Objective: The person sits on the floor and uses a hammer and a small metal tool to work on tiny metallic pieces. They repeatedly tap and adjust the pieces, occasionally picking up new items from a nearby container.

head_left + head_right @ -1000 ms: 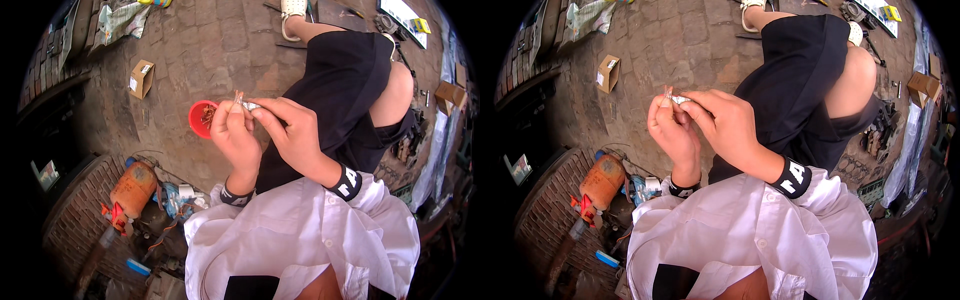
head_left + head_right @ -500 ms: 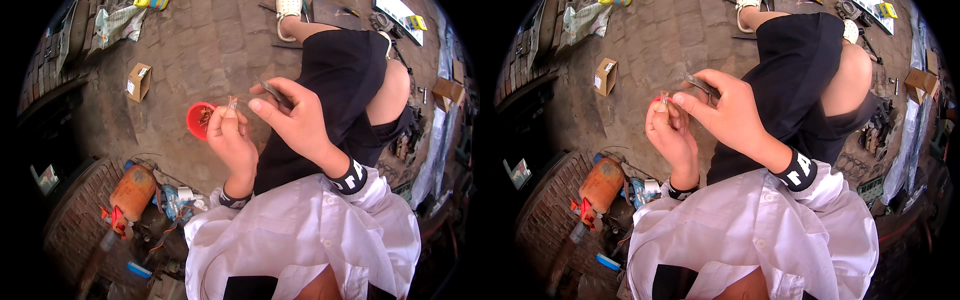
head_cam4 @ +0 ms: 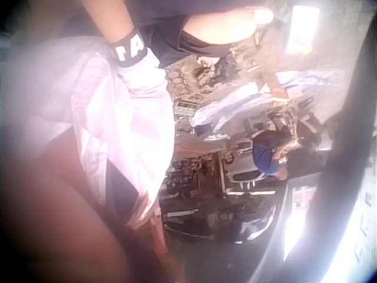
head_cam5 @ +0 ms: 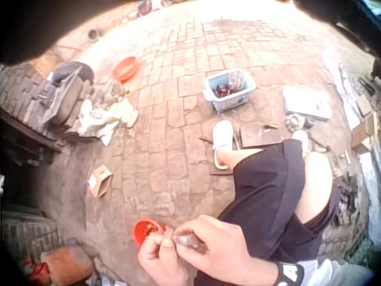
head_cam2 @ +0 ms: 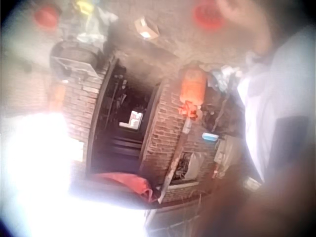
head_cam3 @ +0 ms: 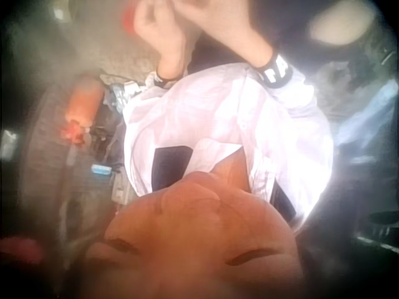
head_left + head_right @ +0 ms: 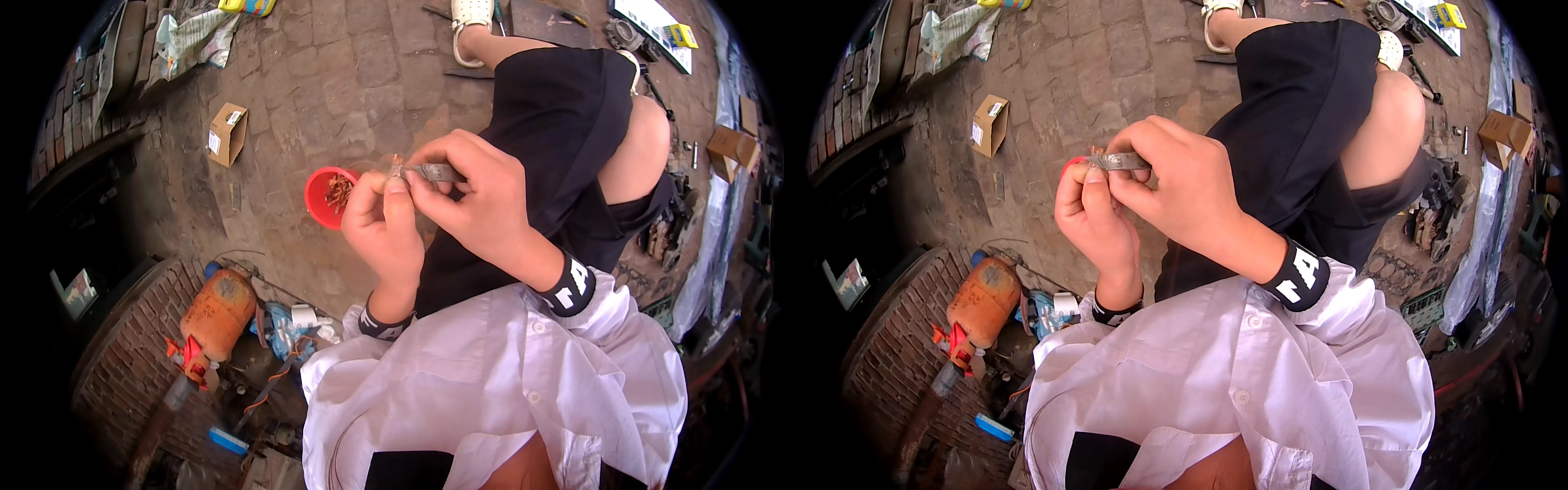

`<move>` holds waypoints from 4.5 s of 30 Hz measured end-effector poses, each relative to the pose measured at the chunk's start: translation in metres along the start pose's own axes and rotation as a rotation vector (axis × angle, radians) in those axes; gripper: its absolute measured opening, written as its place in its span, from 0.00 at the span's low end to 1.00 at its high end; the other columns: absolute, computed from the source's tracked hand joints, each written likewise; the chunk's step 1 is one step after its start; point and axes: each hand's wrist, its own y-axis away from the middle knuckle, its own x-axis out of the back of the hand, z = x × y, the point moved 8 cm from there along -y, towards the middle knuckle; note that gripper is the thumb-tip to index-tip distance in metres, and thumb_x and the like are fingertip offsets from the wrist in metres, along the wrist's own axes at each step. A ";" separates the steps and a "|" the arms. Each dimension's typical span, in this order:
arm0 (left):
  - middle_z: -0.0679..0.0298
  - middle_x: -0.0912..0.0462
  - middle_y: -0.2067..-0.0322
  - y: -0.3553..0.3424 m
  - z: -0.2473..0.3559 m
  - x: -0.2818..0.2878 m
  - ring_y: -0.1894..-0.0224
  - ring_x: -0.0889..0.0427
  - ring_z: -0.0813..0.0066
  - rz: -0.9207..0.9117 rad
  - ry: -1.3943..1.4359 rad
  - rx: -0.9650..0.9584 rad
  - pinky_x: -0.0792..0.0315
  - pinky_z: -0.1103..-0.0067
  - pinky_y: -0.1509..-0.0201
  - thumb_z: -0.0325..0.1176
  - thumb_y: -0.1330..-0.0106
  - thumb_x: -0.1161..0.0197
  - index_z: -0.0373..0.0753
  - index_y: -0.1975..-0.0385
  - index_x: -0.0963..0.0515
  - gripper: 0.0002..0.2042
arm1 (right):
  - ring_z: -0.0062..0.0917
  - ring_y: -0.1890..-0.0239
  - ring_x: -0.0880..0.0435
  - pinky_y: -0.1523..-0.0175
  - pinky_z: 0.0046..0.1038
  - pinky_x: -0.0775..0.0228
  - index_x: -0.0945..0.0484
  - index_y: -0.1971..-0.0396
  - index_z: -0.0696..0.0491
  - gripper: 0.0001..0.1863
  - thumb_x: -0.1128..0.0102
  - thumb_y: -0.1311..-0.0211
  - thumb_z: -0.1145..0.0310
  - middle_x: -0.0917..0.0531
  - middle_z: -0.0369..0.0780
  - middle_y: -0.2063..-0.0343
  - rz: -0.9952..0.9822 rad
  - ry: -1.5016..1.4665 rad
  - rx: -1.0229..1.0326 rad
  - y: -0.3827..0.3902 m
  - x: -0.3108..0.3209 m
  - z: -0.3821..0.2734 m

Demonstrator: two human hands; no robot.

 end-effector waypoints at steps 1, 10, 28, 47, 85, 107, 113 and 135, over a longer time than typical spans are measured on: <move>0.72 0.29 0.77 0.000 0.002 -0.001 0.77 0.39 0.90 0.001 -0.004 -0.006 0.44 0.87 0.75 0.24 0.31 0.49 0.34 0.76 0.29 0.09 | 0.20 0.80 0.21 0.76 0.21 0.30 0.20 0.71 0.53 0.08 0.33 0.53 0.73 0.21 0.35 0.78 -0.012 0.017 0.011 0.000 0.001 0.000; 0.67 0.24 0.75 0.000 -0.013 0.004 0.75 0.29 0.86 -0.051 0.127 0.131 0.35 0.86 0.72 0.23 0.31 0.50 0.32 0.76 0.29 0.09 | 0.24 0.80 0.22 0.76 0.23 0.31 0.21 0.71 0.56 0.09 0.34 0.54 0.73 0.20 0.39 0.77 0.060 -0.008 -0.101 0.006 -0.003 0.004; 0.73 0.31 0.82 0.010 -0.015 0.006 0.80 0.38 0.91 0.083 0.152 0.128 0.46 0.88 0.79 0.27 0.30 0.52 0.36 0.76 0.30 0.10 | 0.13 0.79 0.26 0.75 0.19 0.36 0.25 0.75 0.58 0.04 0.44 0.43 0.76 0.23 0.32 0.80 -0.150 -0.799 -0.639 0.017 -0.038 0.026; 0.71 0.36 0.87 0.010 -0.012 -0.017 0.89 0.43 0.86 -0.437 0.599 0.560 0.48 0.85 0.85 0.31 0.28 0.53 0.35 0.77 0.31 0.13 | 0.08 0.84 0.40 0.79 0.17 0.54 0.29 0.77 0.51 0.15 0.43 0.29 0.62 0.25 0.30 0.81 -0.509 -1.197 -0.819 0.022 -0.037 0.030; 0.59 0.18 0.69 -0.007 0.010 0.009 0.75 0.20 0.77 -0.227 0.116 0.137 0.26 0.85 0.72 0.27 0.31 0.42 0.28 0.59 0.21 0.09 | 0.08 0.78 0.38 0.74 0.16 0.47 0.24 0.67 0.55 0.10 0.42 0.30 0.63 0.30 0.26 0.80 -0.362 -0.775 -0.541 0.008 -0.009 0.023; 0.70 0.29 0.81 -0.012 -0.007 0.011 0.83 0.35 0.85 -0.249 0.481 0.414 0.42 0.86 0.81 0.27 0.32 0.40 0.31 0.67 0.22 0.06 | 0.06 0.75 0.37 0.71 0.15 0.45 0.20 0.67 0.56 0.08 0.37 0.34 0.67 0.28 0.24 0.79 -0.397 -0.658 -0.499 0.011 -0.012 0.025; 0.71 0.32 0.80 -0.009 -0.015 0.007 0.84 0.37 0.86 -0.300 0.584 0.541 0.42 0.86 0.80 0.28 0.31 0.42 0.32 0.67 0.23 0.06 | 0.07 0.77 0.37 0.73 0.16 0.48 0.20 0.67 0.55 0.08 0.38 0.33 0.66 0.29 0.24 0.80 -0.402 -0.728 -0.606 0.015 -0.016 0.026; 0.67 0.23 0.74 -0.004 -0.012 0.006 0.80 0.29 0.86 -0.245 0.371 0.341 0.39 0.89 0.81 0.21 0.34 0.42 0.31 0.63 0.24 0.03 | 0.06 0.82 0.45 0.79 0.15 0.55 0.24 0.67 0.54 0.10 0.41 0.30 0.62 0.34 0.24 0.81 -0.282 -1.035 -0.785 0.023 -0.029 0.037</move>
